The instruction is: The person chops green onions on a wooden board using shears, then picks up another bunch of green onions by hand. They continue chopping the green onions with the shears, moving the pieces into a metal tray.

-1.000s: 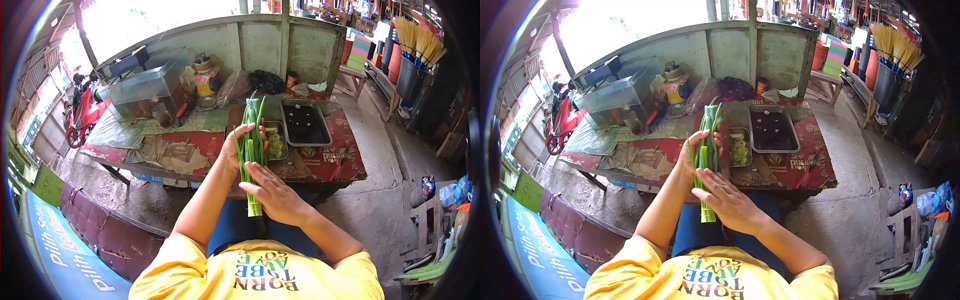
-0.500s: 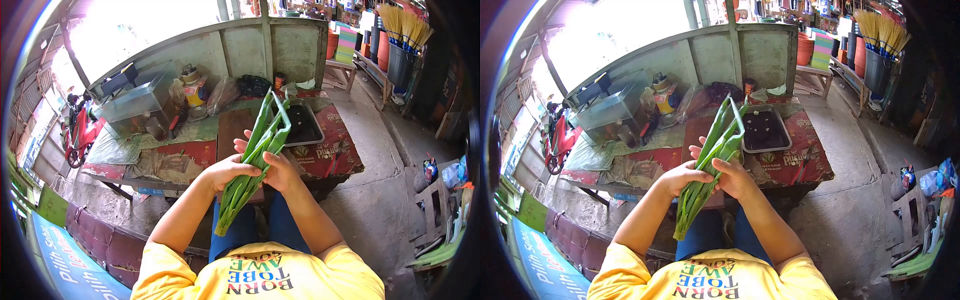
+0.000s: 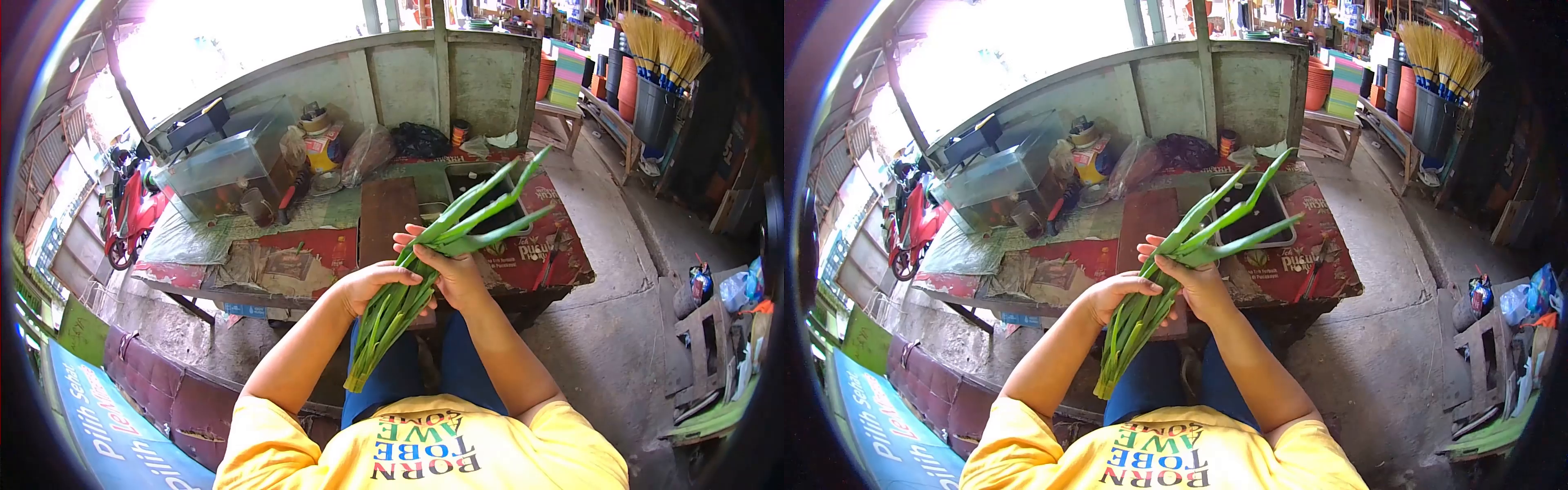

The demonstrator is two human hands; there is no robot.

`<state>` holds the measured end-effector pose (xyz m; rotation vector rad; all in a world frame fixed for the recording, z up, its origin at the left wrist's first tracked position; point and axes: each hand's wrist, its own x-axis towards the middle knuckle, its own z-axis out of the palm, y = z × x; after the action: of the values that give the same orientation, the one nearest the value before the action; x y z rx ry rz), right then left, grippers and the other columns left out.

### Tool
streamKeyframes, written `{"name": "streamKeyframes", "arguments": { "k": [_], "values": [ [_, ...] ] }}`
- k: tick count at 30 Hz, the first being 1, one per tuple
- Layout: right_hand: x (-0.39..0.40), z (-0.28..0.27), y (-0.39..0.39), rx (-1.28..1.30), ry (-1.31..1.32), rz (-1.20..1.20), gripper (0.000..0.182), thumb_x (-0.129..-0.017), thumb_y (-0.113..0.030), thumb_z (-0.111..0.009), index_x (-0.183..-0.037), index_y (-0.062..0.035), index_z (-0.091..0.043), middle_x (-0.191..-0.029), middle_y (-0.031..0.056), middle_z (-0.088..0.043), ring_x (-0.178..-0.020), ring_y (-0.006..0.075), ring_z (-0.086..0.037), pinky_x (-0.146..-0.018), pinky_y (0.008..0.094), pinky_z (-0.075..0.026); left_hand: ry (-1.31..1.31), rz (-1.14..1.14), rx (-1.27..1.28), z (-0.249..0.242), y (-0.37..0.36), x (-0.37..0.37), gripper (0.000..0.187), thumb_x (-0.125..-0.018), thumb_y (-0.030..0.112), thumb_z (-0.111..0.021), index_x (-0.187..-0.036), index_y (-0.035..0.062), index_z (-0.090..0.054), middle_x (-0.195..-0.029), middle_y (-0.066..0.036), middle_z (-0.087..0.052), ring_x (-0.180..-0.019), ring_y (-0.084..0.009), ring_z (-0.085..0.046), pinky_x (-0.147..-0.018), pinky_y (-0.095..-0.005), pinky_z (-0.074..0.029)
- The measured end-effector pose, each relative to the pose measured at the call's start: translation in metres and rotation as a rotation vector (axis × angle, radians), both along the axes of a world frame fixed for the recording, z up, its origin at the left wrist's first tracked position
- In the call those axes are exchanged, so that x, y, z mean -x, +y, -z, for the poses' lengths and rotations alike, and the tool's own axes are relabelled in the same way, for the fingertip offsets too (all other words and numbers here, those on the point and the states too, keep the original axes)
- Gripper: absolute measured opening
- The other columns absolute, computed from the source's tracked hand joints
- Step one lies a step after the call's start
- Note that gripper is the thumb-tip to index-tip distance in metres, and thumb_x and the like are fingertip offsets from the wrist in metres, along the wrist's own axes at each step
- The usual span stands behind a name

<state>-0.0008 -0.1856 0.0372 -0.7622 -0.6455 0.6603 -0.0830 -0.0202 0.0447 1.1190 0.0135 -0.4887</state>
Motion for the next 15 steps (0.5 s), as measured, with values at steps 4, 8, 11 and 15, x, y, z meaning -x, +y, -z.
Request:
{"name": "streamKeyframes", "arguments": {
  "k": [4,8,11,15],
  "values": [
    [0.001,-0.005,-0.001,0.098,-0.103,0.100,0.037,-0.089,-0.003,-0.064,-0.126,-0.0018,-0.059,-0.126,0.0113,-0.062,-0.112,0.0215,-0.062,-0.094,0.0347,-0.050,0.063,0.019,0.353,0.003,-0.003,0.001,0.070,-0.091,0.060,-0.050,-0.119,-0.0035,-0.058,-0.103,-0.027,-0.066,-0.088,-0.0348,-0.070,-0.081,-0.0474,-0.058],
    [-0.008,-0.002,-0.007,0.218,-1.041,0.401,0.047,-0.073,0.005,-0.069,-0.118,-0.0121,-0.070,-0.130,0.0151,-0.060,-0.114,0.0282,-0.062,-0.096,0.0337,-0.049,0.044,0.015,0.251,0.019,0.001,-0.003,0.110,-0.071,0.089,-0.041,-0.125,-0.0061,-0.055,-0.109,-0.030,-0.063,-0.097,-0.0392,-0.067,-0.086,-0.0545,-0.055],
    [-0.008,-0.008,-0.013,0.340,-1.386,0.583,0.047,-0.073,-0.003,-0.069,-0.118,-0.0164,-0.070,-0.129,0.0123,-0.061,-0.110,0.0288,-0.063,-0.093,0.0333,-0.051,-0.028,0.059,0.162,0.021,0.001,-0.002,0.099,-0.073,0.079,-0.056,-0.124,-0.0062,-0.055,-0.111,-0.027,-0.063,-0.099,-0.0361,-0.067,-0.088,-0.0489,-0.056],
    [-0.004,-0.016,-0.017,0.503,-1.515,0.591,0.046,-0.072,-0.010,-0.067,-0.118,-0.0165,-0.069,-0.126,0.0112,-0.063,-0.102,0.0296,-0.066,-0.086,0.0361,-0.055,-0.093,0.070,-0.100,-0.004,-0.006,-0.004,0.054,-0.077,0.031,-0.078,-0.116,-0.0025,-0.060,-0.103,-0.018,-0.068,-0.095,-0.0260,-0.068,-0.084,-0.0384,-0.057]
  ]
}}
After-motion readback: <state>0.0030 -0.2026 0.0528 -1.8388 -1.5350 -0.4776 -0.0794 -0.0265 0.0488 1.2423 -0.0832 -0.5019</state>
